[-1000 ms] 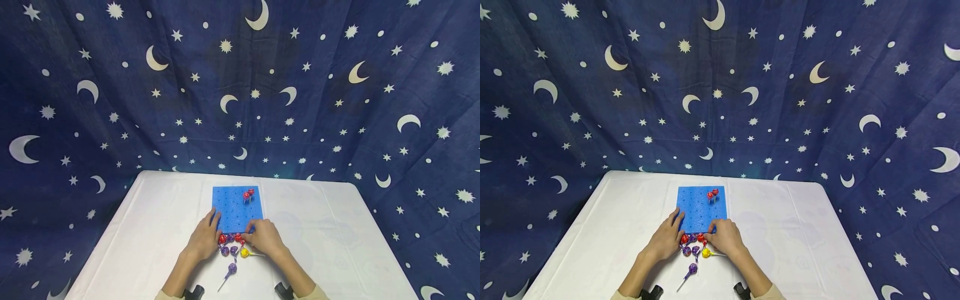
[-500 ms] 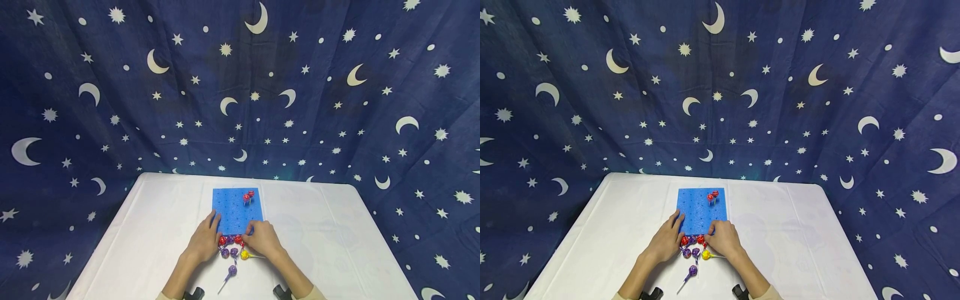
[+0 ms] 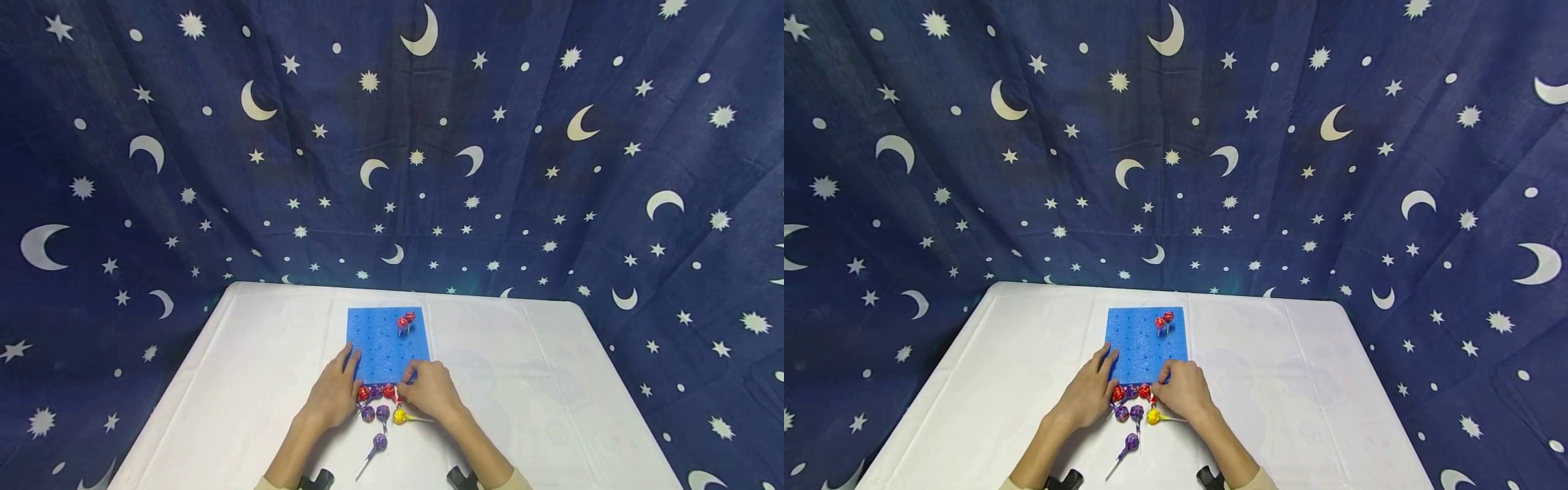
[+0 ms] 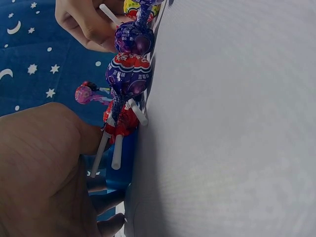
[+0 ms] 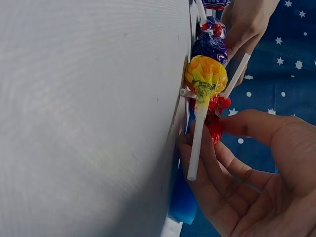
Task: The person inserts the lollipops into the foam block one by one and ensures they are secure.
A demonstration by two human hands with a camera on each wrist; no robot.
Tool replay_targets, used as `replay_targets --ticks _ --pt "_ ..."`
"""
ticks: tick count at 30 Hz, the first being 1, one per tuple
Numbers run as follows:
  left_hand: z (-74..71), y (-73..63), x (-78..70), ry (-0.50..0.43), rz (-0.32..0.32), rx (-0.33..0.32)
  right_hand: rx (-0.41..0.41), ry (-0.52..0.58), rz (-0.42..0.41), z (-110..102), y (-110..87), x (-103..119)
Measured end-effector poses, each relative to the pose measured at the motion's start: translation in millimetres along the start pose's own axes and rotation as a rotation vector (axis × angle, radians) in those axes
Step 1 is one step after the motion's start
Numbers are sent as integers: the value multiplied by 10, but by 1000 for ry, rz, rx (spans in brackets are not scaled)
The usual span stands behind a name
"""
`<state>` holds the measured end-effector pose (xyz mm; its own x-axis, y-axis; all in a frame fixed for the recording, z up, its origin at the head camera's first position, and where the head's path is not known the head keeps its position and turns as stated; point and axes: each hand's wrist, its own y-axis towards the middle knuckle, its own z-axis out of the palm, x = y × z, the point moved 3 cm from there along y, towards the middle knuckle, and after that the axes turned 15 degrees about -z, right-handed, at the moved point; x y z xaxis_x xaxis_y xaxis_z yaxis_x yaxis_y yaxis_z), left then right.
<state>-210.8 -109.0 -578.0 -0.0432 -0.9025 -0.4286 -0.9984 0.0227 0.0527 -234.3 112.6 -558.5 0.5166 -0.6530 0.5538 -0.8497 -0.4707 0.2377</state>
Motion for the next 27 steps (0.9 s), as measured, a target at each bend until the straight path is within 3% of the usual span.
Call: replay_targets --ticks 21,27 --pt "0 -1 -9 1 9 -8 -56 117 34 -136 -12 20" --pt "-7 -6 -11 9 13 -12 -91 106 22 -189 2 24"
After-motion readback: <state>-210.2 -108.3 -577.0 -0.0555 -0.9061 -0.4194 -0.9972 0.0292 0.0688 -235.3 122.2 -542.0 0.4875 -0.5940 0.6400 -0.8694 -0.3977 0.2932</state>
